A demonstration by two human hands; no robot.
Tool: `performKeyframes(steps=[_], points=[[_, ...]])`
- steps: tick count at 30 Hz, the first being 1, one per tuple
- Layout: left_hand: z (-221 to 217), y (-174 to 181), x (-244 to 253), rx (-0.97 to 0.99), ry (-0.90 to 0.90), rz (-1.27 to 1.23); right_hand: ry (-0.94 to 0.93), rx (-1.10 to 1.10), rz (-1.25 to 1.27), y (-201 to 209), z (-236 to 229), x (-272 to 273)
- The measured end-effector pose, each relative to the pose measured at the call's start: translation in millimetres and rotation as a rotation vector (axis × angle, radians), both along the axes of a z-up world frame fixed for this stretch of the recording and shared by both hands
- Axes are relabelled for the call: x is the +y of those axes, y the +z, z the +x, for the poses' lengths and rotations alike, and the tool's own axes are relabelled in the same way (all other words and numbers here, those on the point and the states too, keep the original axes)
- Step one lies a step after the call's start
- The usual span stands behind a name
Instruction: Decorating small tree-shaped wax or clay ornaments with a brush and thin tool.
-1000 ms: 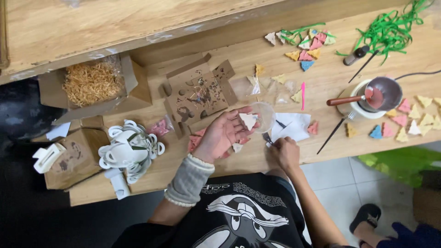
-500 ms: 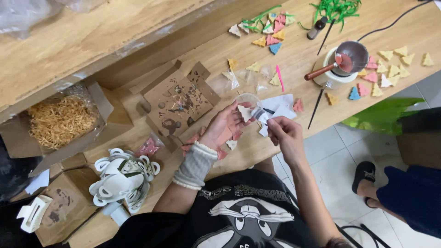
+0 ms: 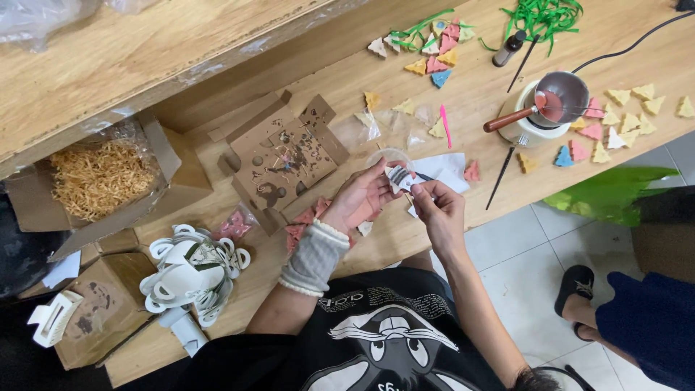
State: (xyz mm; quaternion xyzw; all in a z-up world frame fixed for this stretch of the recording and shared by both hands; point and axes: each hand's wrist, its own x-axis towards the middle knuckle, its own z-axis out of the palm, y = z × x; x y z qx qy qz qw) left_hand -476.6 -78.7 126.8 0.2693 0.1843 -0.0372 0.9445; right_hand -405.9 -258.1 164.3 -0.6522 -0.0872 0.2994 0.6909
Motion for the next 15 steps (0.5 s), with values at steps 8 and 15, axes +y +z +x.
performKeyframes(steps=[8,15], points=[[2,4,-4,0.039,-0.005,-0.004,-0.011,0.015,0.037,-4,-6,-1],[3,-10,-9,0.057,-0.018,-0.023,-0.04,-0.047,-0.004,-14,-8,-5]])
